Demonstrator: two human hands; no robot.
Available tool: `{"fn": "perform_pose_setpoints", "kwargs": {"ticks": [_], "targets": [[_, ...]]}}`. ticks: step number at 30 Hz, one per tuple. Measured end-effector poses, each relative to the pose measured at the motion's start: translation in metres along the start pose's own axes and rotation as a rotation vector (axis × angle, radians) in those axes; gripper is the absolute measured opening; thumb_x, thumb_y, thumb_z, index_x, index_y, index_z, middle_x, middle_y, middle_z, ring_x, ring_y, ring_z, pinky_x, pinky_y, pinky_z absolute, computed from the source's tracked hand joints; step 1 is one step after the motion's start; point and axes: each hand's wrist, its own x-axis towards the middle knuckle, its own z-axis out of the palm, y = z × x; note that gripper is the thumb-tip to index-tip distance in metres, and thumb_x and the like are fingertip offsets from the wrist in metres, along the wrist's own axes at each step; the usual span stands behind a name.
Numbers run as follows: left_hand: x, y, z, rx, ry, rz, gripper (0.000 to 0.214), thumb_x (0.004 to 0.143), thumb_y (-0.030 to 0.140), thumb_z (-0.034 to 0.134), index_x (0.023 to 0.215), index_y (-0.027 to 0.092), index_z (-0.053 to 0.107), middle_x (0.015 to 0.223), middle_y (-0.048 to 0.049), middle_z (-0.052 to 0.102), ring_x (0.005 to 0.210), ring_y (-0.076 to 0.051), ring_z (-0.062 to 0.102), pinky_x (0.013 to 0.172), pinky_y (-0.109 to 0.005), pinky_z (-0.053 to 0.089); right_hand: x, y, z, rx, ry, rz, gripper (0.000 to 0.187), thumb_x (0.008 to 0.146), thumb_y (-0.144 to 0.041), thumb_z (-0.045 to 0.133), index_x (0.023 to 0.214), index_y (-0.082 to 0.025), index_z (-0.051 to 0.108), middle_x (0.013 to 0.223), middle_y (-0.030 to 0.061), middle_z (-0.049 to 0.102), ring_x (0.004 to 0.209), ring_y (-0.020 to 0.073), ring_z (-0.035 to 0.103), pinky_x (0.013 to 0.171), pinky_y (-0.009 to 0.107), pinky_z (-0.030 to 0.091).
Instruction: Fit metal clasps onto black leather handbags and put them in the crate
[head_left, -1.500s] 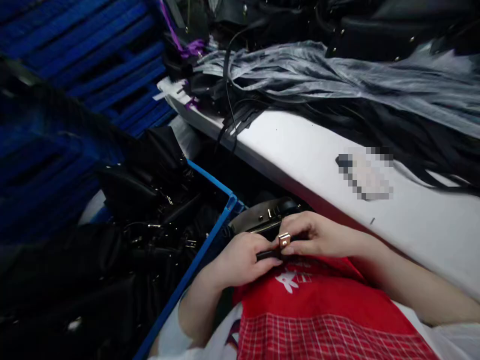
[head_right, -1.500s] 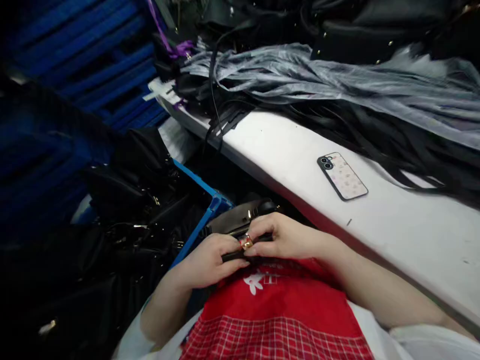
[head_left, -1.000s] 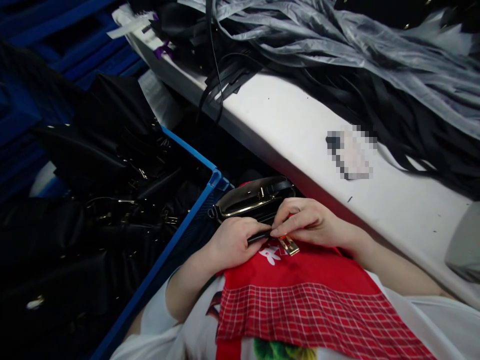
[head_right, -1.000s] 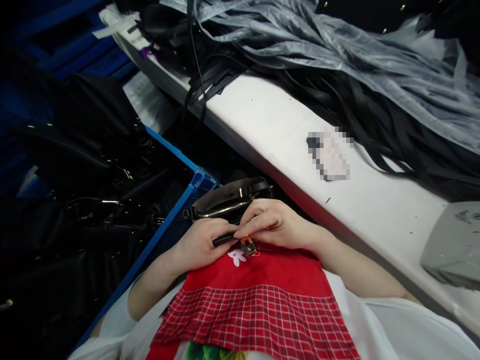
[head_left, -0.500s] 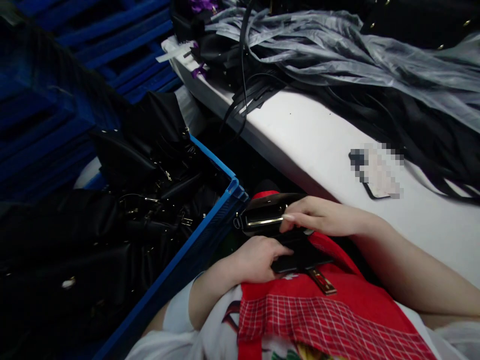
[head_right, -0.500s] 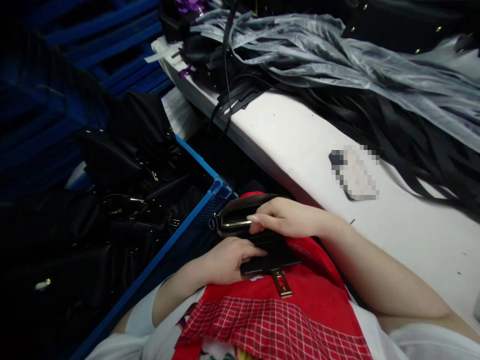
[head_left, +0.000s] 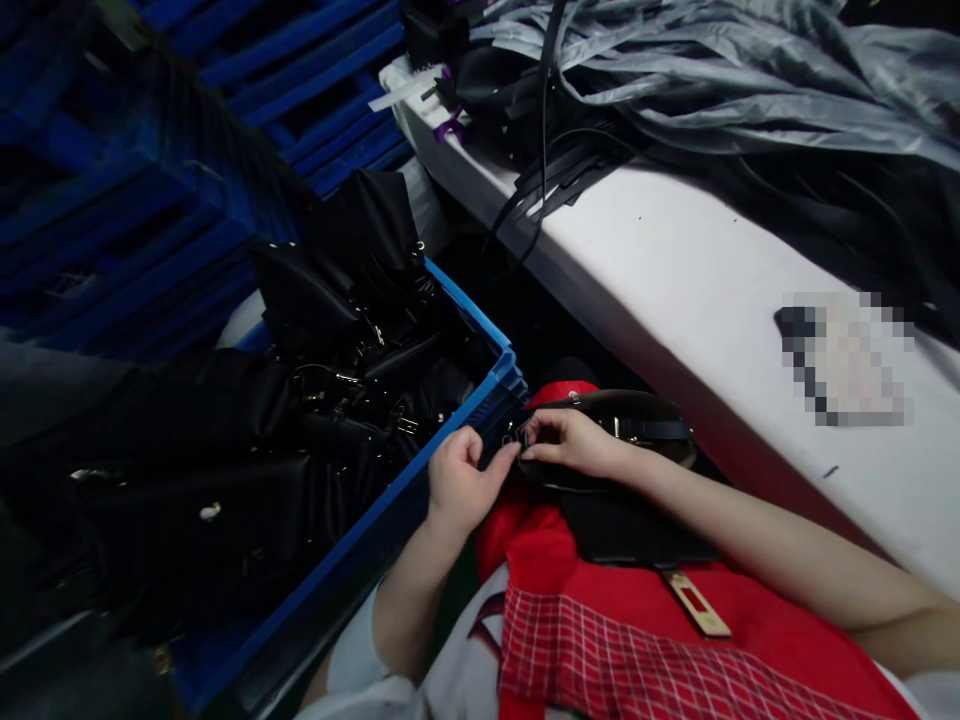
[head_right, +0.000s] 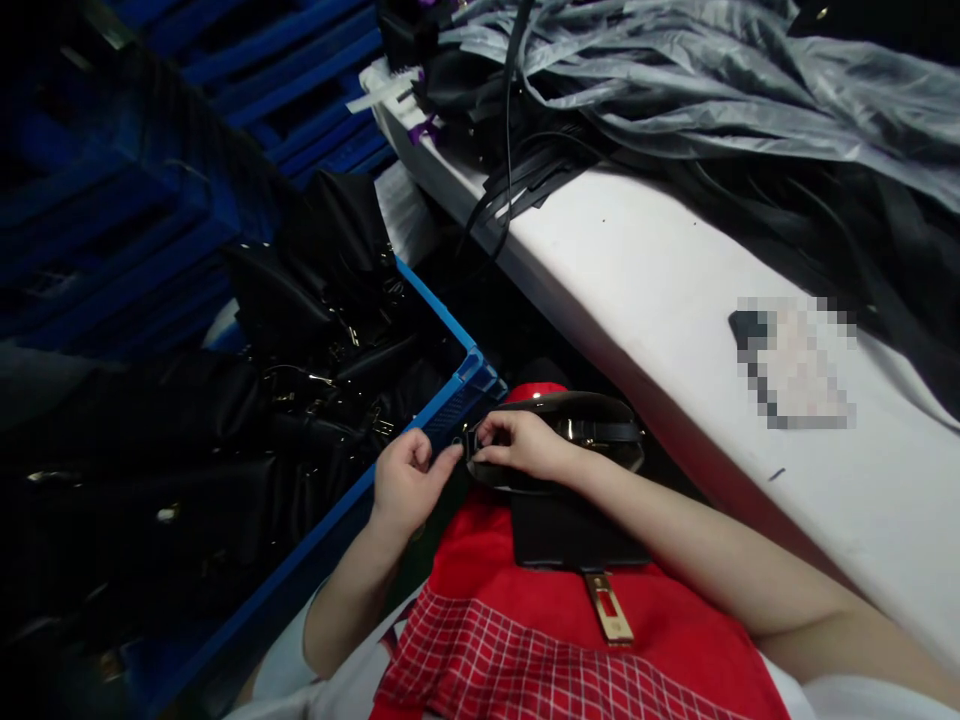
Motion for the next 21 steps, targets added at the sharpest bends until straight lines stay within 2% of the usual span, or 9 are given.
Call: {"fn": "perform_pose_setpoints", "kwargs": {"ticks": [2, 3, 5, 9, 12, 15, 19, 21], "targets": [[-0.002, -0.001, 0.007, 0.131, -0.151, -0.022, 0.055, 0.065, 0.058, 0.075, 0.062, 0.022, 0.033, 0.058, 0.0051, 0.04, 0.055, -0.012, 0.038, 0.052, -0.026, 0.027, -0.003, 0.003, 0.001, -0.005, -0.023, -0.009, 0.014, 0.081, -0.028, 0.071, 0.083, -0.015, 0.067, 0.078, 0.0017, 0.066, 0.071, 0.015, 0.06, 0.068, 0.026, 0.048], [-0.002, -0.001, 0.01, 0.17, -0.216, -0.032, 0.056, 0.063, 0.061, 0.075, 0.064, 0.022, 0.035, 0.059, 0.0045, 0.043, 0.056, -0.013, 0.04, 0.052, -0.026, 0.027, -0.005, 0.003, 0.0, -0.018, -0.036, -0.018, 0.013, 0.081, -0.028, 0.071, 0.083, -0.015, 0.067, 0.078, 0.0023, 0.065, 0.073, 0.0153, 0.06, 0.069, 0.026, 0.047], [-0.001, -0.001, 0.011, 0.211, -0.331, -0.052, 0.052, 0.067, 0.06, 0.072, 0.065, 0.022, 0.037, 0.06, 0.004, 0.047, 0.055, -0.013, 0.043, 0.051, -0.026, 0.027, -0.012, 0.002, -0.004, -0.05, -0.061, -0.054, 0.014, 0.084, -0.03, 0.069, 0.084, -0.016, 0.069, 0.082, 0.0039, 0.063, 0.076, 0.0159, 0.059, 0.071, 0.027, 0.046], [0.003, -0.006, 0.005, 0.3, -0.501, -0.1, 0.034, 0.08, 0.045, 0.061, 0.063, 0.02, 0.046, 0.058, 0.0023, 0.052, 0.052, -0.013, 0.047, 0.049, -0.027, 0.025, -0.026, -0.004, -0.014, -0.144, -0.093, -0.138, 0.026, 0.095, -0.035, 0.057, 0.08, -0.015, 0.066, 0.081, 0.0035, 0.056, 0.074, 0.0145, 0.053, 0.069, 0.026, 0.043], [0.005, -0.006, 0.001, 0.384, -0.493, -0.093, 0.027, 0.086, 0.04, 0.053, 0.069, 0.019, 0.057, 0.067, -0.0024, 0.063, 0.061, -0.017, 0.058, 0.052, -0.028, 0.031, -0.029, -0.008, -0.017, -0.248, -0.089, -0.149, 0.031, 0.099, -0.033, 0.049, 0.076, -0.015, 0.061, 0.079, 0.003, 0.052, 0.073, 0.0141, 0.05, 0.069, 0.026, 0.042], [0.007, 0.001, 0.002, 0.472, -0.456, -0.076, 0.028, 0.089, 0.038, 0.048, 0.076, 0.018, 0.062, 0.076, -0.0069, 0.069, 0.071, -0.023, 0.065, 0.059, -0.03, 0.038, -0.026, -0.014, -0.016, -0.421, -0.102, -0.126, 0.028, 0.097, -0.029, 0.049, 0.076, -0.015, 0.06, 0.08, 0.0033, 0.053, 0.075, 0.0142, 0.052, 0.07, 0.025, 0.043], [0.007, 0.007, 0.005, 0.533, -0.455, -0.062, 0.03, 0.091, 0.037, 0.044, 0.083, 0.016, 0.064, 0.081, -0.0102, 0.071, 0.075, -0.027, 0.068, 0.063, -0.033, 0.043, -0.018, -0.029, -0.01, -0.81, -0.188, 0.03, 0.024, 0.094, -0.027, 0.049, 0.078, -0.016, 0.064, 0.086, 0.0055, 0.06, 0.078, 0.0158, 0.058, 0.071, 0.026, 0.044], [0.005, 0.008, 0.007, 0.54, -0.458, -0.065, 0.03, 0.091, 0.037, 0.044, 0.084, 0.016, 0.064, 0.081, -0.0108, 0.071, 0.075, -0.028, 0.068, 0.064, -0.033, 0.045, -0.014, -0.037, -0.004, -0.913, -0.218, 0.093, 0.024, 0.091, -0.028, 0.05, 0.081, -0.015, 0.067, 0.088, 0.0087, 0.063, 0.081, 0.0196, 0.061, 0.071, 0.028, 0.045]]}}
